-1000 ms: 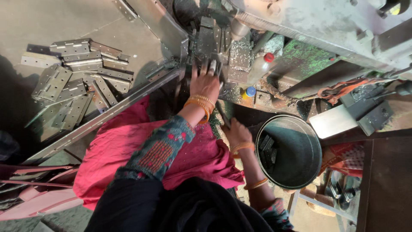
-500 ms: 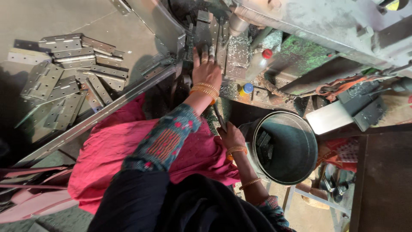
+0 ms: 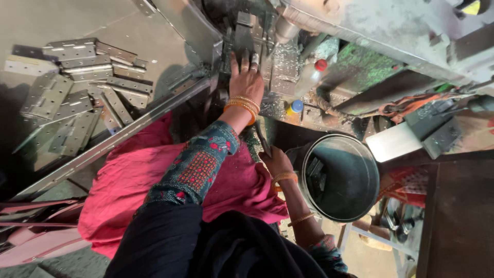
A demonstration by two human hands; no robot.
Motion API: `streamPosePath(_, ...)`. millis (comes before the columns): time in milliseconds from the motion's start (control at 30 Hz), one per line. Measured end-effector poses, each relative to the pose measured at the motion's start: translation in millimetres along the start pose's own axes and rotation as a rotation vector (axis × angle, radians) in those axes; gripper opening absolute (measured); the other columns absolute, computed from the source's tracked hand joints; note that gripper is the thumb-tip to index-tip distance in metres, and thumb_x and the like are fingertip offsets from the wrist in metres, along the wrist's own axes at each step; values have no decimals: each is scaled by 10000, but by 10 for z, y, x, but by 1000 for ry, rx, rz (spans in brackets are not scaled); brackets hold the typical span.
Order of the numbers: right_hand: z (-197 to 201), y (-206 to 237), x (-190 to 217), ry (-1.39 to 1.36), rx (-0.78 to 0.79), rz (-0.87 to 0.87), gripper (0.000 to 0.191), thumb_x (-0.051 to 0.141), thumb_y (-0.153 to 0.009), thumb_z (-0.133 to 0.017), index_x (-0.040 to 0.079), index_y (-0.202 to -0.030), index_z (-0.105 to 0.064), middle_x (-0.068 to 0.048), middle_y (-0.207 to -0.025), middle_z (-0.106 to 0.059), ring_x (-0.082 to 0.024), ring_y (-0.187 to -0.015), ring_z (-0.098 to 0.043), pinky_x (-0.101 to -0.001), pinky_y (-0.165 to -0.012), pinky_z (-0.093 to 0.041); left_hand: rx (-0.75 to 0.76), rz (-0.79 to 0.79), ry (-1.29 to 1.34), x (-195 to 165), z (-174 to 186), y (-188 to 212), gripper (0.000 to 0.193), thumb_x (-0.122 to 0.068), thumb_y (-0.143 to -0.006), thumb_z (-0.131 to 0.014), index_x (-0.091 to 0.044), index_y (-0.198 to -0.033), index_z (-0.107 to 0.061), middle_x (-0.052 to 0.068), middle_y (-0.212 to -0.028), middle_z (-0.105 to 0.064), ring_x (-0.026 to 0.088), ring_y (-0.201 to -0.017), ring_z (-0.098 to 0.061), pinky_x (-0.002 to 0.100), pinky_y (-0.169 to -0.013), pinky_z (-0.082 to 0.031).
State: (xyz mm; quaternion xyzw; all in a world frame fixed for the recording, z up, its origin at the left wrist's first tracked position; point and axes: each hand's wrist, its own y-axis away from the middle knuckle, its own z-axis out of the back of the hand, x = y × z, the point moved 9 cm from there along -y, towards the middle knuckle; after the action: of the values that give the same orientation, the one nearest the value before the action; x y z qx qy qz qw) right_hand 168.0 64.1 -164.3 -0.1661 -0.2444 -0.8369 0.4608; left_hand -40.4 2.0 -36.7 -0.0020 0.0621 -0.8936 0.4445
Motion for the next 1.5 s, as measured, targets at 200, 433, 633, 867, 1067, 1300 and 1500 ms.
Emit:
streamPosePath(200, 346, -224, -53, 134, -39, 26, 484, 525, -934, -646, 53, -1040, -638, -259, -963, -720, -480, -997, -656, -559, -823, -487, -122, 38, -48, 6, 93, -297, 444, -180, -1000, -453, -90, -1417, -577, 83, -1539, -486, 314, -1490, -303, 631, -1203, 34)
streamPosePath(433, -210, -31, -231, 53, -56, -11, 476, 519, -881, -662, 79, -1060, -643, -261, -969, -713, -483, -985, -657, -564, -805, -497, -29, 42, 26, 78, 28, -148, 436, -171, -1018, -446, -101, -1425, -588, 89, -1553, -483, 311, -1527, -291, 625, -1227, 29)
streamPosePath(633, 328, -189, -1, 98, 20, -21, 517, 565, -914, -647, 57, -1012, -633, -253, -933, -709, -476, -968, -667, -553, -809, -498, 41, 36, -16, 59, 81, -266, 410, -127, -979, -502, -131, -1367, -632, 54, -1592, -419, 297, -1515, -283, 617, -1222, 42)
streamPosePath(867, 10, -4, -111, 34, -69, -24, 449, 505, -885, -678, 74, -1004, -633, -250, -916, -711, -485, -919, -666, -574, -762, -504, 12, 42, -22, 33, 89, -418, 371, -188, -1004, -499, -118, -1332, -657, 71, -1583, -434, 317, -1502, -284, 615, -1209, 30)
streamPosePath(1067, -73, 5, -126, 50, -67, 9, 443, 495, -872, -684, 78, -1020, -653, -245, -971, -718, -474, -970, -667, -575, -799, -508, 12, 46, -5, 107, 202, -356, 382, -218, -994, -501, -132, -1331, -658, 55, -1555, -471, 320, -1509, -273, 609, -1206, 23)
streamPosePath(1300, 699, 102, 421, 70, -95, 41, 477, 527, -901, -621, 121, -1153, -637, -207, -1010, -744, -445, -1013, -681, -547, -877, -508, -256, -152, -60, -23, 140, 524, 370, -233, -905, -631, -129, -1256, -687, 92, -1443, -576, 287, -1451, -384, 611, -1210, -54)
streamPosePath(1500, 766, 168, 558, 159, -73, 27, 498, 541, -915, -640, 89, -1122, -658, -200, -994, -752, -413, -1032, -695, -530, -898, -515, -316, -287, 214, 66, 466, 753, 224, -255, -975, -663, -110, -1145, -674, 132, -1210, -699, 293, -1231, -578, 561, -1157, -259)
